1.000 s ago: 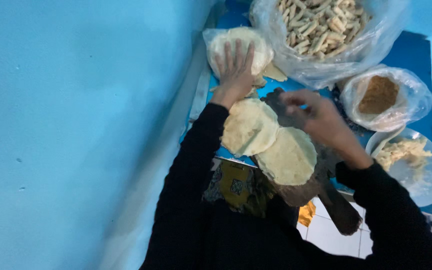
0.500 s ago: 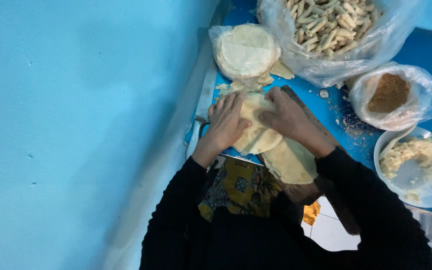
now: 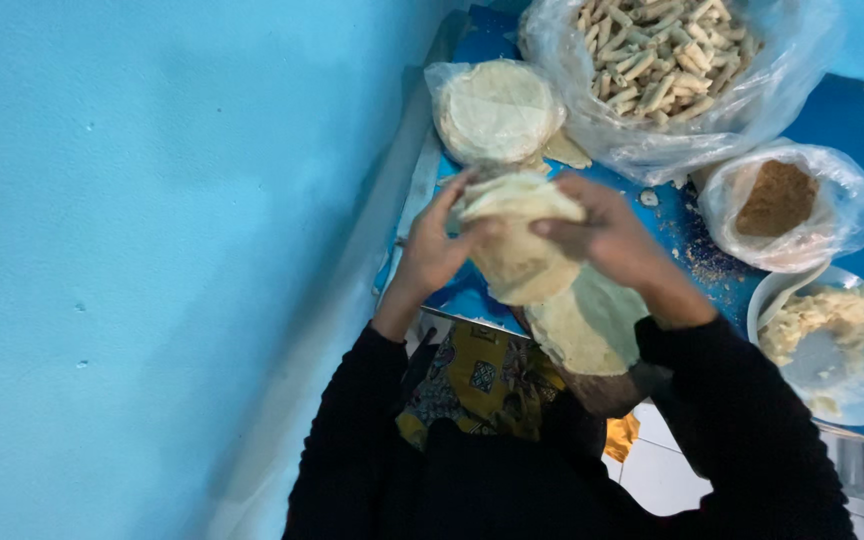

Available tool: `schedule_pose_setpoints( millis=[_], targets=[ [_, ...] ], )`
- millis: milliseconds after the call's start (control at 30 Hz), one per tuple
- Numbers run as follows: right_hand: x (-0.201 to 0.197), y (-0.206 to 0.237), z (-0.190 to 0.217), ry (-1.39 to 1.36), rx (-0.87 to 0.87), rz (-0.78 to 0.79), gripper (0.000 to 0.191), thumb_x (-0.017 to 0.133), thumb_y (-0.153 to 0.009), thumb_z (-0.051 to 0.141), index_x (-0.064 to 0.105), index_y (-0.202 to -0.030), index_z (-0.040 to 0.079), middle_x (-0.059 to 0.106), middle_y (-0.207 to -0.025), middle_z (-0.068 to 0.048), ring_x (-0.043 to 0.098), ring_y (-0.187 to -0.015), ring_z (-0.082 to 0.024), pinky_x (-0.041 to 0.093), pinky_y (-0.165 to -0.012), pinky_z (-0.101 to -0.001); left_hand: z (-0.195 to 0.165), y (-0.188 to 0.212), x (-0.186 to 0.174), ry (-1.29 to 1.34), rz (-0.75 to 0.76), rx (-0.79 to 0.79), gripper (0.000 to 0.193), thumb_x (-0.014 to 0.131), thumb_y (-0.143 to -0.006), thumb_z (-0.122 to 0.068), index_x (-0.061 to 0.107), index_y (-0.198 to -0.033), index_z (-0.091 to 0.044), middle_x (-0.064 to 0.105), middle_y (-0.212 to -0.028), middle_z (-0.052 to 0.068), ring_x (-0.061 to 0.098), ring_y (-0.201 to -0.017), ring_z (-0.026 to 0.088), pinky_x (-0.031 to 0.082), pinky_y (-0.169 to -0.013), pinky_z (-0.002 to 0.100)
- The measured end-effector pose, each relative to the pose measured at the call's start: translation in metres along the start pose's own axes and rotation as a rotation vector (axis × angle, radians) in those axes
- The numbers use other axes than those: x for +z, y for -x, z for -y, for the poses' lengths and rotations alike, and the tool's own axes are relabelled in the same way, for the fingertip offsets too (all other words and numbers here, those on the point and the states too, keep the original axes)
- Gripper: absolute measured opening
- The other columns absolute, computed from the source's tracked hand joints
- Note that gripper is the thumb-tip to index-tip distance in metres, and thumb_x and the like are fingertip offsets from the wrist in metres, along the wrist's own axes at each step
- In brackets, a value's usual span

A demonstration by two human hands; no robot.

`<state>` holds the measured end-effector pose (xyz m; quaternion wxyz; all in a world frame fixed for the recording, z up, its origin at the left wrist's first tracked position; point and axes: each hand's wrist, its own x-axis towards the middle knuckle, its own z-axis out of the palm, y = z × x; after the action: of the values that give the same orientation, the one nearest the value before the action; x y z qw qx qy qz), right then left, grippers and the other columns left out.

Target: The person tears dried cracker sheets into small pieces by hand at a blue table and drops the pieces into a plastic bowl. They then pick up a stack of round flat cracker discs, place one on a wooden board, and peel and fold the discs apart by hand.

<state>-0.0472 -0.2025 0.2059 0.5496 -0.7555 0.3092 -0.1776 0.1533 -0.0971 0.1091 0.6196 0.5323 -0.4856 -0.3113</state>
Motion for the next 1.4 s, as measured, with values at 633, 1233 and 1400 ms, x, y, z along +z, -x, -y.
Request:
schedule_pose_setpoints(
  millis=[633,1233,1400],
  targets=[
    [0.004,0.079,-0.01,0.543,-0.447,-0.251,0.05,0.084,-0.079,0.015,0.06,-0.12,0.0,0.06,-0.112,-0.016,0.064,-0.091,-0.025,0.053,-0.072,-0.0322,0.004,0.029,0.132,1.458,0.131,-0.298,0.053,0.042,-0.118,-0.046,0.046,-0.156,-0.009,0.063,-0.138,0.01,0.062,-0.121,0.024,0.05,-0.1,0.041],
    [-0.013,0.071,-0.046,0.032,-0.137,-0.115,0.016,0.066,-0.097,0.004,0.077,-0.105,-0.002,0.07,-0.112,-0.008,0.064,-0.101,-0.015,0.052,-0.088,-0.0273,0.018,0.048,0.145,1.313,0.136,-0.237,0.051,0.044,-0.115,-0.038,0.045,-0.151,-0.002,0.06,-0.139,0.009,0.058,-0.128,0.018,0.045,-0.113,0.039],
    [-0.004,0.076,-0.034,0.209,-0.144,-0.226,0.011,0.071,-0.093,0.008,0.074,-0.098,-0.001,0.069,-0.107,-0.008,0.065,-0.105,-0.016,0.055,-0.083,-0.0283,0.017,0.052,0.146,1.363,0.185,-0.254,0.049,0.043,-0.115,-0.036,0.046,-0.149,-0.001,0.06,-0.139,0.01,0.059,-0.131,0.02,0.044,-0.115,0.041]
  ],
)
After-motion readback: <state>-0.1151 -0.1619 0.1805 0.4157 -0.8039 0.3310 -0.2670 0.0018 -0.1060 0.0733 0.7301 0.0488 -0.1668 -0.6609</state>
